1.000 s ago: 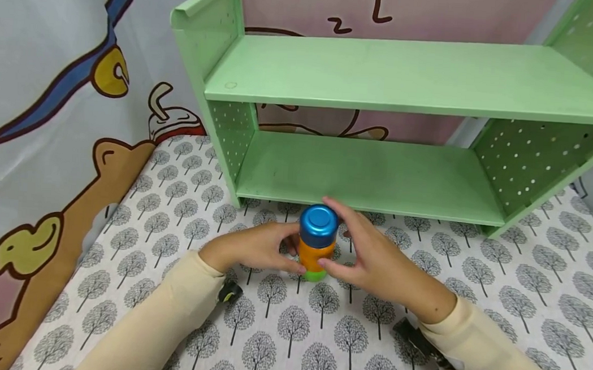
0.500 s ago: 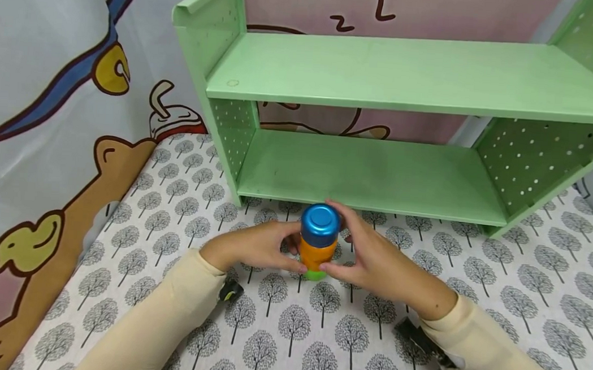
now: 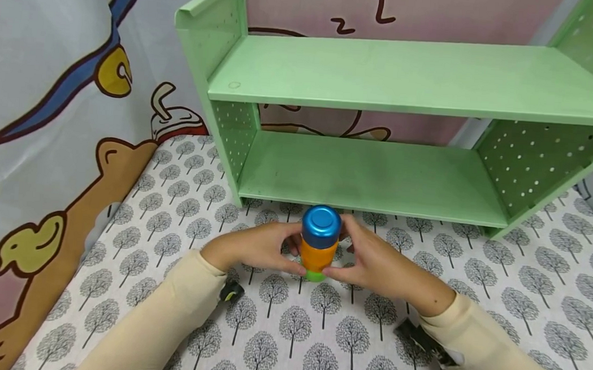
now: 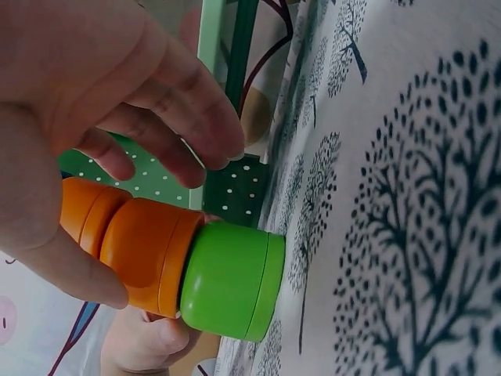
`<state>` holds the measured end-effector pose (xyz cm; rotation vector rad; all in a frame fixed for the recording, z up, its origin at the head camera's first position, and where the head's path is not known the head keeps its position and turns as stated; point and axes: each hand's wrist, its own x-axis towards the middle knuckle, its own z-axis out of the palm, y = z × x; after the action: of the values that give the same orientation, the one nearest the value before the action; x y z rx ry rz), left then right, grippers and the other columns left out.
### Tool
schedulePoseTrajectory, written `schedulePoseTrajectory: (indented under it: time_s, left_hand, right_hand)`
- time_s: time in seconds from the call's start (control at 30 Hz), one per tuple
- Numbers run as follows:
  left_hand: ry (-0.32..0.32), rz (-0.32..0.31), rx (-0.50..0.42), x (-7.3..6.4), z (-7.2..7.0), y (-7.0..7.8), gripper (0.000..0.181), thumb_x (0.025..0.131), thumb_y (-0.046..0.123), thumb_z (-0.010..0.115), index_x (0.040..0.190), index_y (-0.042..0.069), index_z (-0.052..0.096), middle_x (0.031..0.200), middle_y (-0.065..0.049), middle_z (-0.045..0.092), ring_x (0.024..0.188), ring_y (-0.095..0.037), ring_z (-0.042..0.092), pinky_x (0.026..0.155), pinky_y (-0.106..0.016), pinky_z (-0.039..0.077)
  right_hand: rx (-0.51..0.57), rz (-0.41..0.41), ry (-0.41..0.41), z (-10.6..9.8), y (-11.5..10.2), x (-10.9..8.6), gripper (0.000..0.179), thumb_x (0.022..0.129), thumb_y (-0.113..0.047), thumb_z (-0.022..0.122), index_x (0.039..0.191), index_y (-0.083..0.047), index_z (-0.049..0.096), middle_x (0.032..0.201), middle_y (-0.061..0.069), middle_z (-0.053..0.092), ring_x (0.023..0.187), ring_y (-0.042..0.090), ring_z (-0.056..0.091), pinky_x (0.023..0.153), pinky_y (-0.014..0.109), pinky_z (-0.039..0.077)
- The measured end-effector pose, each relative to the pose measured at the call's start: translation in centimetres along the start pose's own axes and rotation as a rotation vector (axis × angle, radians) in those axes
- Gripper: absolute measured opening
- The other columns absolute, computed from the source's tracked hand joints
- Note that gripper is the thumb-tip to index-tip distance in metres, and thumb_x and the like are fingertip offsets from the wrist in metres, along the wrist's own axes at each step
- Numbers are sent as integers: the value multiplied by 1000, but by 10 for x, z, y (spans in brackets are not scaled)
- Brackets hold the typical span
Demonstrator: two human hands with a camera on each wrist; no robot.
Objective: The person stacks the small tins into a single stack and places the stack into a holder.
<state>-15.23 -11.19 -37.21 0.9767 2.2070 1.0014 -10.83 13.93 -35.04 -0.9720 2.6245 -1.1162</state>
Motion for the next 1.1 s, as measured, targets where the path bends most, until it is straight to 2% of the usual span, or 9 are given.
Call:
schedulePoseTrajectory:
  time_s: [0.2, 0.37, 0.7, 1.1]
  left_hand:
    - [-8, -7, -17, -1, -3, 0, 64, 82, 26, 83, 136, 17, 52, 108, 3, 66, 101, -16, 65, 93, -30, 56]
    - [15, 12, -45, -2, -6, -1, 67, 81, 24, 84, 138, 17, 51, 110, 2, 65, 102, -18, 64, 93, -32, 55]
    - [104, 43, -58, -6, -13, 5, 54, 80, 23, 85, 125, 18, 57, 108, 3, 66, 101, -22, 65, 92, -38, 56]
    - [120, 57, -91, -7, -15, 7, 50, 80, 19, 85, 121, 14, 56, 104, 0, 66, 98, -24, 66, 92, -38, 56]
  right_hand:
    - [-4, 27, -11, 1, 1, -1, 81, 76, -24, 88, 141, -12, 41, 131, 5, 61, 111, 21, 64, 92, 41, 59]
    - [-3, 45, -29, 2, 2, 0, 83, 75, -25, 88, 143, -14, 42, 129, 3, 63, 110, 19, 64, 95, 42, 57]
    - [1, 37, -68, 3, 6, 1, 80, 75, -25, 88, 143, -15, 45, 133, 4, 62, 114, 20, 64, 97, 42, 56]
    - [-14, 21, -109, 10, 13, 2, 70, 80, -22, 85, 139, -8, 49, 125, 8, 68, 107, 21, 67, 91, 39, 59]
